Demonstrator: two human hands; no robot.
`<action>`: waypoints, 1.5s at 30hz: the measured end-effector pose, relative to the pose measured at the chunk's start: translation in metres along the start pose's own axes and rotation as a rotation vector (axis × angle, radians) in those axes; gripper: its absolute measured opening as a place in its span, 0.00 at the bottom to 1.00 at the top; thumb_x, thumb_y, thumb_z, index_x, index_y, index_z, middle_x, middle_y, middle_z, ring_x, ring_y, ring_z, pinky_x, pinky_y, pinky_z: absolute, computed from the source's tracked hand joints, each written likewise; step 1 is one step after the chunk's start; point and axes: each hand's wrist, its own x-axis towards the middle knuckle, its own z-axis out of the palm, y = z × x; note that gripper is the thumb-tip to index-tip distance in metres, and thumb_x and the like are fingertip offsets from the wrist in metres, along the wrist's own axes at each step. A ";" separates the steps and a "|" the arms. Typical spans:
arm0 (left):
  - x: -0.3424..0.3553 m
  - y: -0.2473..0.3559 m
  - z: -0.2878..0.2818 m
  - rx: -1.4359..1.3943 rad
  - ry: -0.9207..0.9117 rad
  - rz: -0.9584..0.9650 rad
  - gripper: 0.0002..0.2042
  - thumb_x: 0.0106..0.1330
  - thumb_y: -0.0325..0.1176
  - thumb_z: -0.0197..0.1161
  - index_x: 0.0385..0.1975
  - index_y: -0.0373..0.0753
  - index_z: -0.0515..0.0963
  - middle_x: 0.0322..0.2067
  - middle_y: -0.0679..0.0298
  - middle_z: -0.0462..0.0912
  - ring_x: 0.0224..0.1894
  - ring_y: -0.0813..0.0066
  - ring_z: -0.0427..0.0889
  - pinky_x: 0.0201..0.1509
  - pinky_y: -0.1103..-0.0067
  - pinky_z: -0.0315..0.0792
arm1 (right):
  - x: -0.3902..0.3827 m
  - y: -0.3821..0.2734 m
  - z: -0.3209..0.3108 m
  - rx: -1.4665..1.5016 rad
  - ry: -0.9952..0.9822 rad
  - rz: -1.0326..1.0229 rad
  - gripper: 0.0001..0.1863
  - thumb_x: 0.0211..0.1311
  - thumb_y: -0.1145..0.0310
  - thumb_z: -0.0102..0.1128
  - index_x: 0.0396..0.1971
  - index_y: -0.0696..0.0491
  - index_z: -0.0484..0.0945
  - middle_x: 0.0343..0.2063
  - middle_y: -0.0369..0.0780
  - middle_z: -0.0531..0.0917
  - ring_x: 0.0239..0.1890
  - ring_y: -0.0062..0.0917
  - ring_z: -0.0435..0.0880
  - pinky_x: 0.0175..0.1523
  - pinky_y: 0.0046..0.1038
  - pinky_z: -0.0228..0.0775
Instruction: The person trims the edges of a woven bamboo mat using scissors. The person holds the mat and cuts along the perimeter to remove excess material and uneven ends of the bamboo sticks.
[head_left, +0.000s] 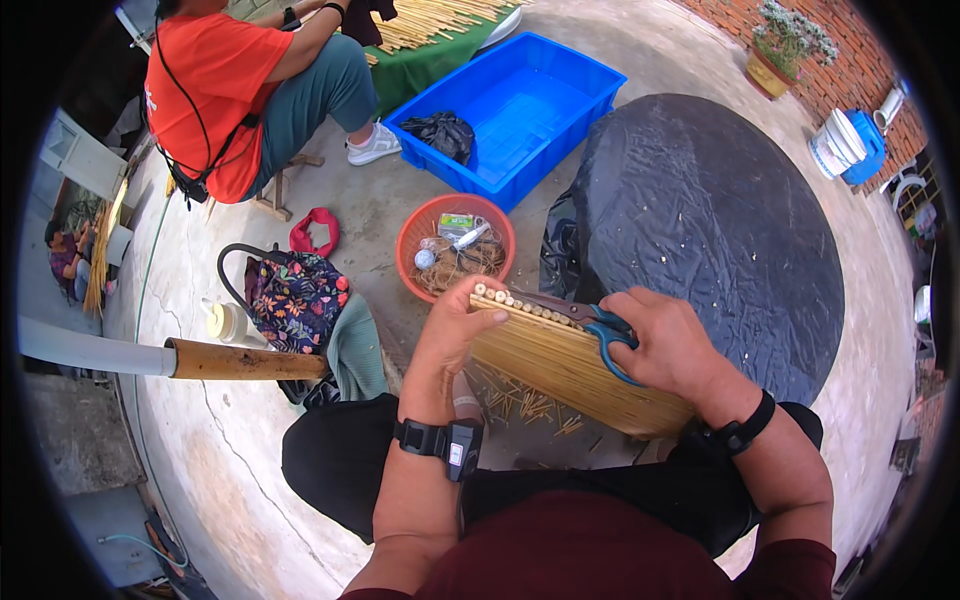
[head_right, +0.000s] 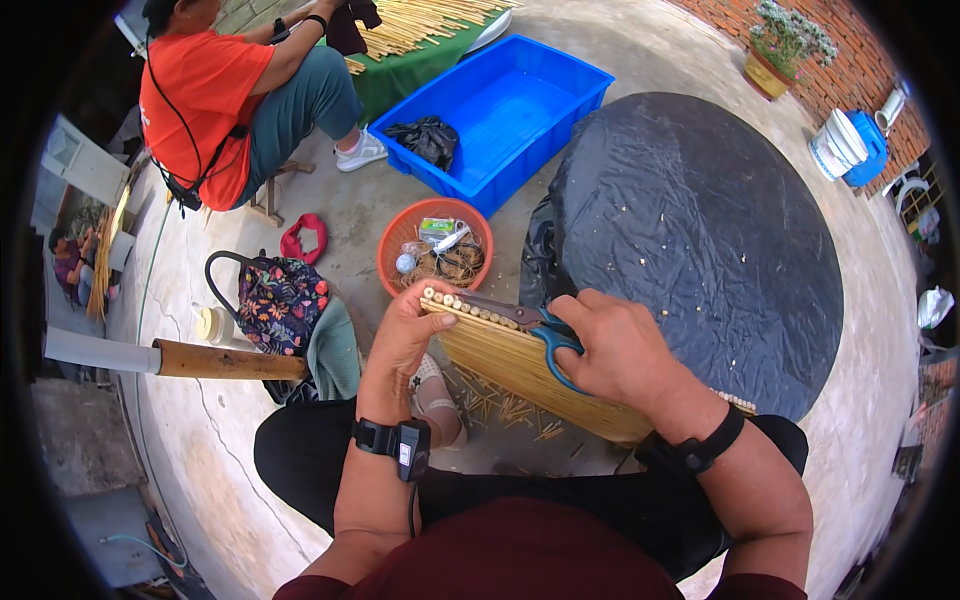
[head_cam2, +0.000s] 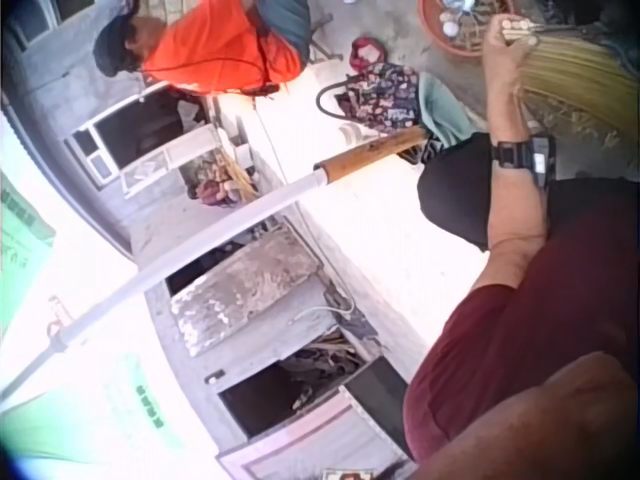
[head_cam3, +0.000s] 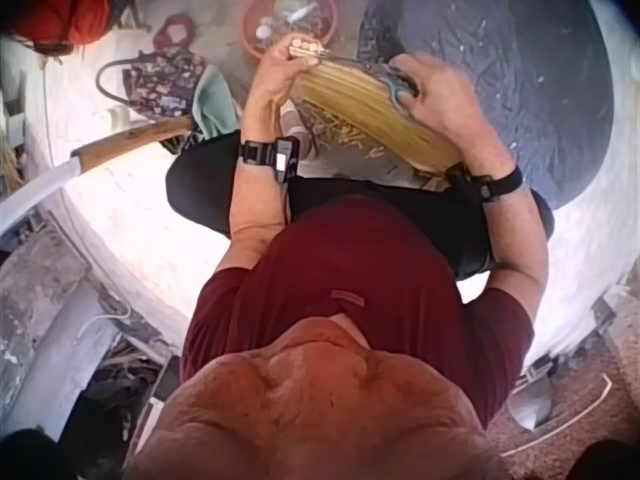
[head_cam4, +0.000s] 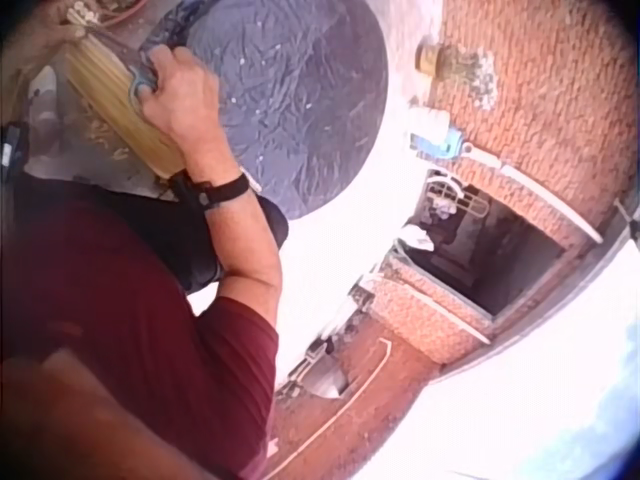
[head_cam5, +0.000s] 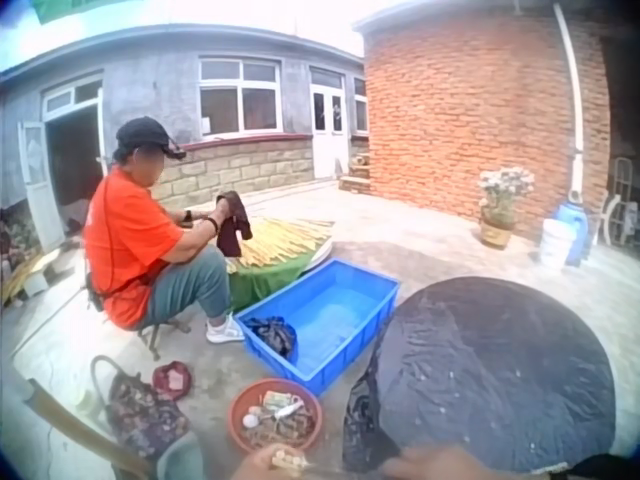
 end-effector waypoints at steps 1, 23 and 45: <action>0.000 -0.001 0.000 -0.003 0.001 0.003 0.14 0.51 0.22 0.65 0.38 0.38 0.74 0.34 0.69 0.77 0.37 0.82 0.76 0.43 0.84 0.71 | -0.001 -0.001 0.001 -0.010 0.054 0.015 0.17 0.42 0.69 0.60 0.37 0.53 0.74 0.26 0.43 0.75 0.30 0.40 0.78 0.36 0.39 0.71; -0.002 0.003 0.001 -0.014 0.010 -0.015 0.14 0.50 0.25 0.69 0.37 0.37 0.76 0.33 0.69 0.79 0.37 0.82 0.76 0.44 0.83 0.67 | 0.003 -0.004 -0.007 -0.252 0.007 -0.150 0.14 0.41 0.70 0.61 0.32 0.53 0.72 0.24 0.42 0.73 0.27 0.38 0.77 0.31 0.37 0.70; 0.001 -0.002 -0.003 -0.009 -0.001 0.011 0.14 0.49 0.24 0.68 0.37 0.38 0.77 0.34 0.69 0.79 0.38 0.80 0.77 0.46 0.82 0.68 | -0.004 -0.002 0.007 -0.148 0.122 -0.090 0.17 0.40 0.68 0.61 0.35 0.52 0.72 0.25 0.41 0.72 0.29 0.38 0.75 0.34 0.38 0.69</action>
